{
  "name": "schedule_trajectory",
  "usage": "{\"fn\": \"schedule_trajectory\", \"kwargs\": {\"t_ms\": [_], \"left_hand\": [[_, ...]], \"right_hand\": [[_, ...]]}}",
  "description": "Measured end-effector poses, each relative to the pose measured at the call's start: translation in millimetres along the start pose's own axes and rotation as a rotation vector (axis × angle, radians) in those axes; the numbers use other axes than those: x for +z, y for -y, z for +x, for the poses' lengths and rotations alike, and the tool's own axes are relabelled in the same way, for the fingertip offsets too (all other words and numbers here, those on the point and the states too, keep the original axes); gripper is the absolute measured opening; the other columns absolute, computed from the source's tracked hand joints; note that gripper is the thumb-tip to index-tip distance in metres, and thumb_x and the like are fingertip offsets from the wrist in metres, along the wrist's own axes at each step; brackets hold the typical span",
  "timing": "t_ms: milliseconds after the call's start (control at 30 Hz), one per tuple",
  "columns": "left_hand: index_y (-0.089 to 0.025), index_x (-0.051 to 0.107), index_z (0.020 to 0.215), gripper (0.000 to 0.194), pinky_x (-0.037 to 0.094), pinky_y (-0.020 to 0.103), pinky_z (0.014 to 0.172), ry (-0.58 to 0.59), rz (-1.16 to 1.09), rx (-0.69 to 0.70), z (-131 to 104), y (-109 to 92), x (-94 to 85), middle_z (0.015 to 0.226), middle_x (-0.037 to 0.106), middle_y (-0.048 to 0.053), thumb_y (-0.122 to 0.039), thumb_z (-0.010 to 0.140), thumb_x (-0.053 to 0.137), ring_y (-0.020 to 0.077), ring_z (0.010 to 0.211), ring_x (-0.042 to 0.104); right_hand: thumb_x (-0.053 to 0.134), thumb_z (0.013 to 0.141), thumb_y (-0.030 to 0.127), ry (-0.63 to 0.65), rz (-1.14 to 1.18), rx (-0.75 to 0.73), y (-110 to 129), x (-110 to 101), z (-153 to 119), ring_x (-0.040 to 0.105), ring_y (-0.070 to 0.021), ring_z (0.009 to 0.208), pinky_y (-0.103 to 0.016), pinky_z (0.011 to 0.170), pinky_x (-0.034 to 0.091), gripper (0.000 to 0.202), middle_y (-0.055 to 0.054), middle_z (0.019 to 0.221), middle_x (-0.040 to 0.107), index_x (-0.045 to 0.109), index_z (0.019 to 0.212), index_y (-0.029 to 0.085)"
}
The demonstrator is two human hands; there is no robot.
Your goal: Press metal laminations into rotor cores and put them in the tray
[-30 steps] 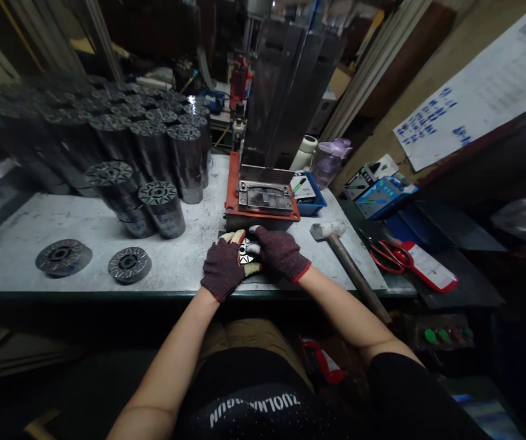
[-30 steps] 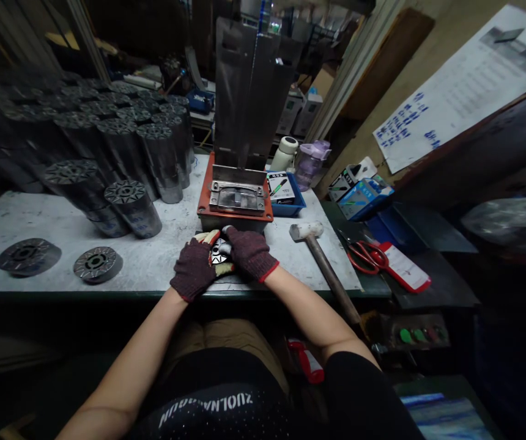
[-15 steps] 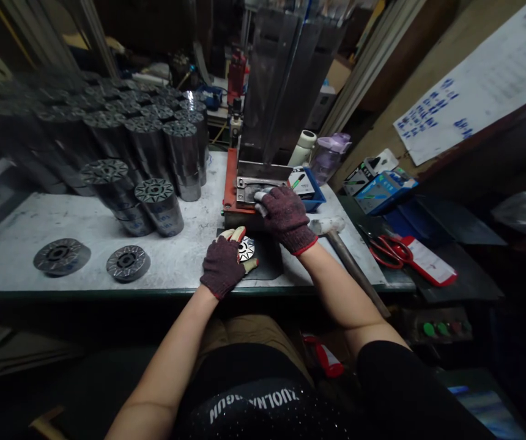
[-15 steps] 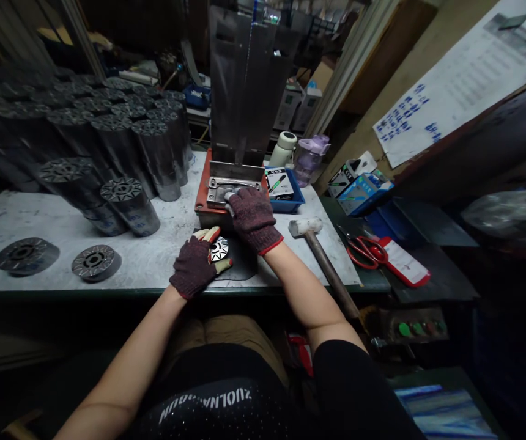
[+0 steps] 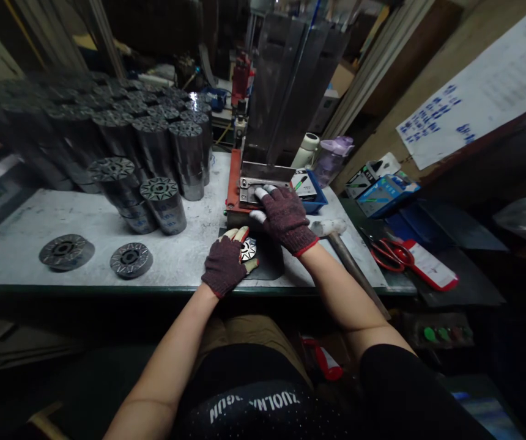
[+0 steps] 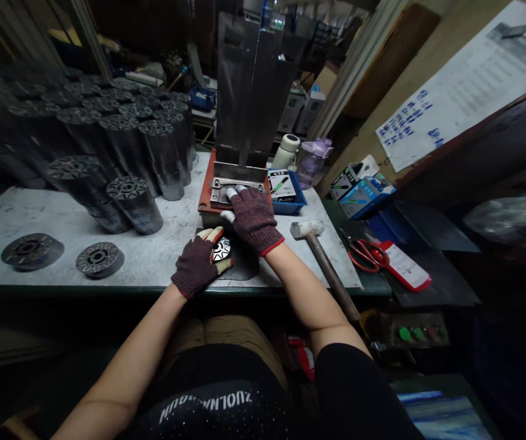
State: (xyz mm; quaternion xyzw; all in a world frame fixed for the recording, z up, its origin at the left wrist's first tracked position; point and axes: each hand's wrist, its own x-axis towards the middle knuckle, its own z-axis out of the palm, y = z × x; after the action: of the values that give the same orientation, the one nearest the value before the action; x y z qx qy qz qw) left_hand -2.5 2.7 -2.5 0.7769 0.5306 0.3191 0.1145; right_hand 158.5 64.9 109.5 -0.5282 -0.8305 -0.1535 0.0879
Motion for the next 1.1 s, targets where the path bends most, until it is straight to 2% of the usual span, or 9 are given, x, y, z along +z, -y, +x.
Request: {"fn": "schedule_trajectory", "kwargs": {"t_ms": [100, 267, 333, 433, 600, 833, 933, 1033, 1100], "left_hand": [[-0.018, 0.047, 0.146, 0.079, 0.045, 0.045, 0.108, 0.005, -0.008, -0.003, 0, 0, -0.6, 0.142, 0.055, 0.014, -0.040, 0.077, 0.077, 0.0317, 0.129, 0.054], [-0.018, 0.048, 0.146, 0.076, 0.044, 0.045, 0.108, 0.002, -0.009, -0.008, 0, -1, -0.7, 0.143, 0.054, 0.015, -0.042, 0.079, 0.075, 0.0321, 0.129, 0.054], [-0.019, 0.049, 0.145, 0.074, 0.044, 0.045, 0.109, 0.005, -0.008, -0.014, 0, -2, -0.7, 0.142, 0.054, 0.014, -0.043, 0.080, 0.075, 0.0319, 0.129, 0.053], [-0.020, 0.049, 0.144, 0.076, 0.044, 0.044, 0.109, 0.016, -0.011, -0.029, 0, -2, -1.3, 0.141, 0.055, 0.014, -0.043, 0.077, 0.077, 0.0316, 0.128, 0.054], [-0.019, 0.050, 0.144, 0.077, 0.044, 0.044, 0.110, 0.017, -0.020, -0.023, 1, -1, -2.4, 0.141, 0.055, 0.014, -0.036, 0.074, 0.077, 0.0316, 0.128, 0.054], [-0.022, 0.049, 0.146, 0.080, 0.046, 0.045, 0.107, -0.003, -0.024, -0.021, 1, -1, -1.7, 0.139, 0.057, 0.013, -0.033, 0.072, 0.077, 0.0316, 0.126, 0.056], [-0.021, 0.046, 0.148, 0.080, 0.047, 0.045, 0.107, -0.012, 0.009, -0.021, -1, -2, -1.6, 0.139, 0.057, 0.014, -0.039, 0.076, 0.076, 0.0320, 0.124, 0.056], [-0.023, 0.044, 0.151, 0.079, 0.045, 0.047, 0.109, -0.001, 0.059, 0.032, -3, -4, -1.4, 0.147, 0.049, 0.015, -0.042, 0.080, 0.073, 0.0344, 0.131, 0.051], [-0.026, 0.045, 0.151, 0.073, 0.043, 0.049, 0.111, 0.017, 0.095, 0.090, -4, -4, -1.1, 0.152, 0.043, 0.014, -0.039, 0.084, 0.071, 0.0360, 0.136, 0.047]], "right_hand": [[0.052, 0.099, 0.042, 0.016, 0.024, -0.021, -7, 2, 7, 0.050, -0.0329, 0.120, -0.044, 0.102, 0.036, 0.050, -0.018, 0.131, 0.062, 0.058, 0.138, 0.011], [0.051, 0.099, 0.032, 0.146, -0.030, 0.004, 1, -18, 14, 0.057, -0.0302, 0.111, -0.039, 0.091, 0.041, 0.033, -0.017, 0.118, 0.068, 0.069, 0.119, 0.014], [0.045, 0.101, 0.026, 0.123, -0.023, 0.028, 10, -18, 2, 0.059, -0.0283, 0.107, -0.037, 0.088, 0.042, 0.033, -0.017, 0.114, 0.070, 0.070, 0.117, 0.014], [0.044, 0.101, 0.027, 0.087, 0.079, 0.033, 20, 0, -30, 0.064, -0.0258, 0.104, -0.034, 0.086, 0.044, 0.037, -0.015, 0.116, 0.072, 0.066, 0.128, 0.015], [0.051, 0.096, 0.030, 0.389, 0.174, -0.075, 29, 24, -62, 0.069, -0.0252, 0.097, -0.031, 0.078, 0.047, 0.034, -0.011, 0.109, 0.076, 0.069, 0.123, 0.021], [0.047, 0.098, 0.030, 0.504, 0.092, -0.127, 44, 2, -36, 0.071, -0.0302, 0.096, -0.035, 0.077, 0.047, 0.039, -0.016, 0.107, 0.076, 0.068, 0.129, 0.019], [0.045, 0.100, 0.032, 0.358, 0.114, -0.029, 35, 0, -34, 0.067, -0.0278, 0.101, -0.036, 0.084, 0.047, 0.038, -0.014, 0.114, 0.074, 0.068, 0.127, 0.020], [0.041, 0.102, 0.037, 0.001, 0.091, 0.106, 15, 5, -29, 0.058, -0.0299, 0.115, -0.041, 0.098, 0.041, 0.044, -0.017, 0.124, 0.068, 0.062, 0.135, 0.016], [0.044, 0.101, 0.041, -0.134, 0.084, 0.099, 1, 10, -20, 0.052, -0.0319, 0.121, -0.045, 0.105, 0.036, 0.050, -0.018, 0.129, 0.064, 0.057, 0.140, 0.012]]}}
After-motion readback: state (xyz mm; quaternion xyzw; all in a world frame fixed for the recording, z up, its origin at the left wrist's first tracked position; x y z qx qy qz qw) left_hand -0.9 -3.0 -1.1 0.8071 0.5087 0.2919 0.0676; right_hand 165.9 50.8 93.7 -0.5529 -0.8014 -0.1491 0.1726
